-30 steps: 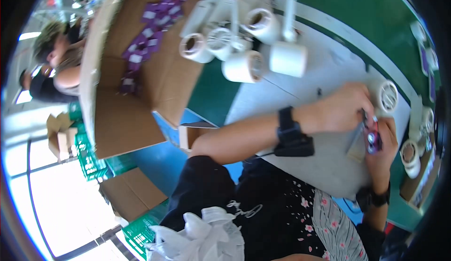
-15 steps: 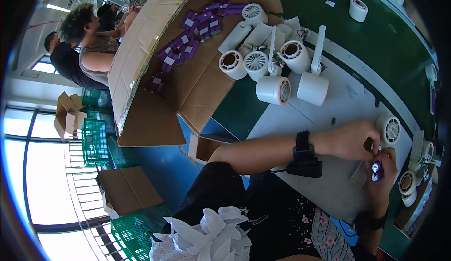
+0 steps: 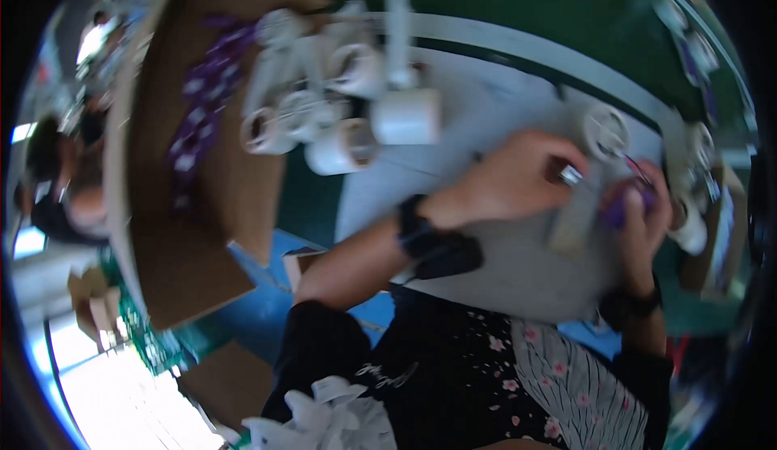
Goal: The person connects a battery pack to a circuit board by hand, fits the board into a plastic fan housing, and presses the battery pack into the handle. After setting the assembly aside, the person picks up another fan housing and battery pack to repeat the process.
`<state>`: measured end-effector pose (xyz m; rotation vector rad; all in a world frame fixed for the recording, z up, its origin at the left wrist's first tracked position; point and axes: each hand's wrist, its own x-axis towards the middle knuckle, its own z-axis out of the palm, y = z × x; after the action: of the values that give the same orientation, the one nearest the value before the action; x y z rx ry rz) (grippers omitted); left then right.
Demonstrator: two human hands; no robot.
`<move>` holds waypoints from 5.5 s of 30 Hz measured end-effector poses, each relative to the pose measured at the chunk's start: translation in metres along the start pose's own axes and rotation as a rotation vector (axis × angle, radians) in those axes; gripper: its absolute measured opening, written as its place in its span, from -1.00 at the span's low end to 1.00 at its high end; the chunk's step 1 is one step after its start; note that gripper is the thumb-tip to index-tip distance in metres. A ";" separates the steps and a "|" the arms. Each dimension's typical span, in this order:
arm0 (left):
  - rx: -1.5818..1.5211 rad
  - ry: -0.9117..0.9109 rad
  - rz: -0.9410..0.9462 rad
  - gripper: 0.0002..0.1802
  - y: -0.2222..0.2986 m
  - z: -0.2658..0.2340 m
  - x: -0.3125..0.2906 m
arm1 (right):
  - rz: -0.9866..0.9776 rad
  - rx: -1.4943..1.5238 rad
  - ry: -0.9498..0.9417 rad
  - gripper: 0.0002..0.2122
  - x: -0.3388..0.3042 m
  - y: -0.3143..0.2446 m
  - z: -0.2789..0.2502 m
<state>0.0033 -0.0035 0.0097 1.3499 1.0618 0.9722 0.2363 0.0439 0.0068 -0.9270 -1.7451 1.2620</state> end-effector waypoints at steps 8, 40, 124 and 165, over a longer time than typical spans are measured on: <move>-0.066 -0.037 -0.204 -0.74 0.010 -0.001 0.000 | 0.080 0.055 -0.084 -0.77 0.004 -0.014 0.008; -0.110 0.039 -0.215 -0.86 0.007 -0.001 0.005 | -0.344 -0.577 -0.256 -0.89 0.017 -0.020 0.010; -0.034 0.112 0.160 -0.78 -0.003 0.006 0.004 | -0.072 -0.351 -0.416 -0.93 0.021 -0.020 0.006; 0.112 0.087 0.233 -0.51 -0.005 0.006 0.004 | -0.342 -0.476 -0.215 -0.91 0.013 -0.017 0.012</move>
<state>0.0103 -0.0014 0.0040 1.5602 1.0529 1.1658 0.2184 0.0467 0.0230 -0.7180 -2.3193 0.7581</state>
